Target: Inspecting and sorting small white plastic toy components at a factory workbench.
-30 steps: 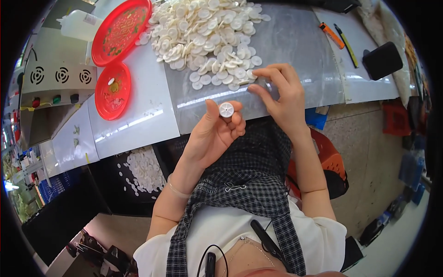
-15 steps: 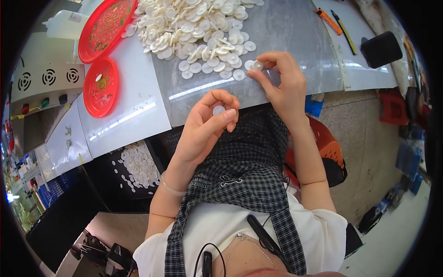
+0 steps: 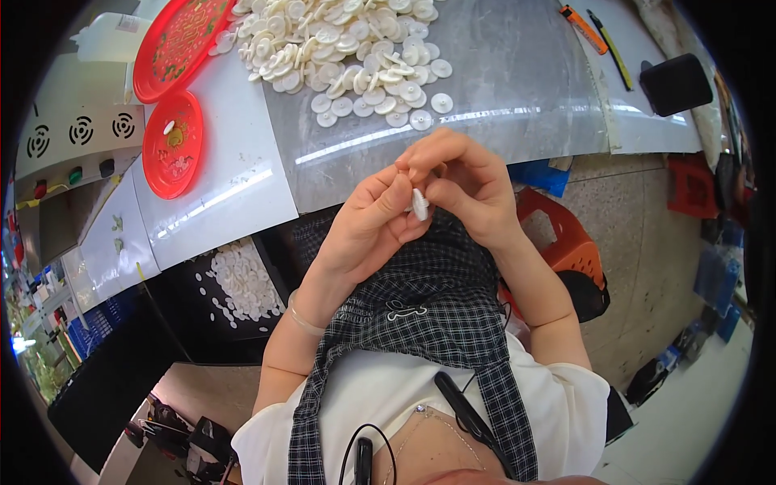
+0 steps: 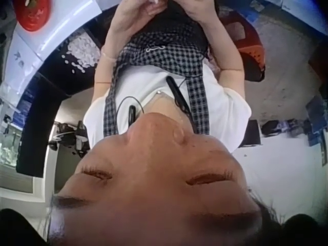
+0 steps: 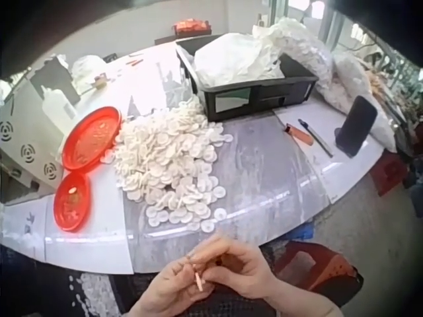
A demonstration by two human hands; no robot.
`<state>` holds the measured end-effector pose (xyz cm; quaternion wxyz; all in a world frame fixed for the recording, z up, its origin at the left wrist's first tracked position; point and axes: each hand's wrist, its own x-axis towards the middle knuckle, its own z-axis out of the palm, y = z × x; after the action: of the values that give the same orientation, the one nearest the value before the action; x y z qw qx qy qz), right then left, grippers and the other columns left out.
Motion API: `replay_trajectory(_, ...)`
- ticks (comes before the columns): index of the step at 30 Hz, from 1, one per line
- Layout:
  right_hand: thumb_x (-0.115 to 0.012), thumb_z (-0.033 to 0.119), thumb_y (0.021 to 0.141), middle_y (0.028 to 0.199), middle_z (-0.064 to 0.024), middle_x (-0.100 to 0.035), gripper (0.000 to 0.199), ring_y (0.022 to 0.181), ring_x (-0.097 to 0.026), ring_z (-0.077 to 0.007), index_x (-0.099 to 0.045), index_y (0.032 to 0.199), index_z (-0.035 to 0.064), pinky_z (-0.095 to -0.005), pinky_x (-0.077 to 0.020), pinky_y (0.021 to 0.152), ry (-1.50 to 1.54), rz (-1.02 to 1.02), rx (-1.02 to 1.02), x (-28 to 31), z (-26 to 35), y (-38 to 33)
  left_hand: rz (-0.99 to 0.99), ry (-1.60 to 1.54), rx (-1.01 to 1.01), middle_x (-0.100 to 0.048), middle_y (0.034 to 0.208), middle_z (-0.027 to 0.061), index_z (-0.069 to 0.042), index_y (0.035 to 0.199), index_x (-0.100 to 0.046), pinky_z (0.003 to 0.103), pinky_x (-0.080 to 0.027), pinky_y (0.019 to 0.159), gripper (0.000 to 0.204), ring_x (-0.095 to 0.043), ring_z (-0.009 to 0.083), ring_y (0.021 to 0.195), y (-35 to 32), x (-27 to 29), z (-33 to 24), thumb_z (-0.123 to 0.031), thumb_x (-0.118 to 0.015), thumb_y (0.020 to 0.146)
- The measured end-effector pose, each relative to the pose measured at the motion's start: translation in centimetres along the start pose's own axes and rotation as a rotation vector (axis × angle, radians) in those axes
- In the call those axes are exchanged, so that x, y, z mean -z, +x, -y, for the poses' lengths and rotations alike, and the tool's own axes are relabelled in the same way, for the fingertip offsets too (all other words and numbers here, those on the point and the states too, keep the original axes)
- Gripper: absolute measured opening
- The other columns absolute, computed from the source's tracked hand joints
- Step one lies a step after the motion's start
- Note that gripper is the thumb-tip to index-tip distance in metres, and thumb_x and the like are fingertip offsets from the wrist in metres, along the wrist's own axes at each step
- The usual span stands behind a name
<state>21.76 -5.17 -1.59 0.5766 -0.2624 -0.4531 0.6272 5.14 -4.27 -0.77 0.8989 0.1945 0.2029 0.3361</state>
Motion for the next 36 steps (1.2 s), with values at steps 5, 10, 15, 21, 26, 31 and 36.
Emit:
replay_trajectory(5,-0.066,-0.003,0.081,0.101,-0.0094,-0.066,0.020,0.100,-0.060,-0.0213,-0.066,0.100,0.0030,-0.0317,-0.0467,0.086,-0.821,-0.166,0.283,1.2,1.5,0.8,-0.205,0.169,-0.038,-0.055,0.086,0.0054,-0.006,0.098,-0.048,0.020,-0.041,0.048,0.024,-0.048,0.0084,0.061,-0.3,-1.2,-0.8,-0.029,-0.046,0.103)
replay_trajectory(10,-0.071,0.002,0.076,0.103,-0.0017,-0.070,0.021,0.096,-0.061,-0.0213,-0.070,0.096,0.0082,-0.0319,-0.0471,0.084,-1.347,-0.219,0.389,3.3,2.1,2.3,-0.212,0.211,-0.064,-0.055,0.087,0.0080,-0.007,0.094,-0.045,0.022,-0.042,0.047,0.023,-0.048,0.0096,0.059,-0.3,-1.3,-1.2,-0.028,-0.042,0.103)
replay_trajectory(15,-0.073,0.007,0.076,0.105,-0.0019,-0.069,0.022,0.098,-0.060,-0.0207,-0.070,0.098,0.0092,-0.0320,-0.0471,0.082,-1.445,-0.137,0.281,3.8,1.8,1.3,-0.155,0.100,-0.080,-0.055,0.091,0.0080,-0.003,0.108,-0.049,0.023,-0.042,0.051,0.032,-0.049,0.0104,0.064,-0.4,-0.6,-1.1,-0.032,-0.036,0.105)
replay_trajectory(21,-0.078,0.013,0.070,0.108,0.0009,-0.067,0.029,0.098,-0.060,-0.0208,-0.070,0.098,0.0102,-0.0326,-0.0465,0.080,-1.545,-0.062,0.288,3.1,2.7,-0.2,-0.118,0.008,-0.058,-0.058,0.100,0.0102,0.004,0.137,-0.040,0.027,-0.047,0.067,0.064,-0.054,0.0151,0.077,-0.2,-1.1,-1.1,-0.047,-0.021,0.104)
replay_trajectory(26,-0.081,0.013,0.065,0.100,0.0016,-0.069,0.029,0.091,-0.061,-0.0187,-0.070,0.093,0.0111,-0.0311,-0.0464,0.076,-1.523,-0.029,0.397,3.6,1.6,-2.0,-0.039,-0.035,-0.074,-0.060,0.113,0.0159,0.008,0.135,-0.042,0.029,-0.050,0.076,0.074,-0.060,0.0191,0.086,-0.2,-0.6,-1.1,-0.053,-0.016,0.102)
replay_trajectory(31,-0.082,0.008,0.064,0.090,0.0016,-0.070,0.027,0.082,-0.062,-0.0182,-0.070,0.088,0.0112,-0.0303,-0.0461,0.073,-1.433,-0.086,0.465,3.3,1.1,-2.3,-0.020,-0.087,-0.060,-0.061,0.109,0.0163,0.008,0.134,-0.042,0.030,-0.050,0.075,0.076,-0.061,0.0193,0.083,-0.2,-0.5,-1.1,-0.055,-0.015,0.102)
replay_trajectory(36,-0.074,-0.003,0.074,0.088,-0.0020,-0.069,0.020,0.081,-0.061,-0.0165,-0.069,0.091,0.0063,-0.0272,-0.0456,0.075,-1.252,-0.185,0.281,2.6,1.8,-1.8,-0.012,-0.105,-0.066,-0.062,0.111,0.0170,0.007,0.134,-0.044,0.029,-0.050,0.075,0.078,-0.061,0.0191,0.083,-0.2,-0.5,-1.1,-0.057,-0.014,0.101)
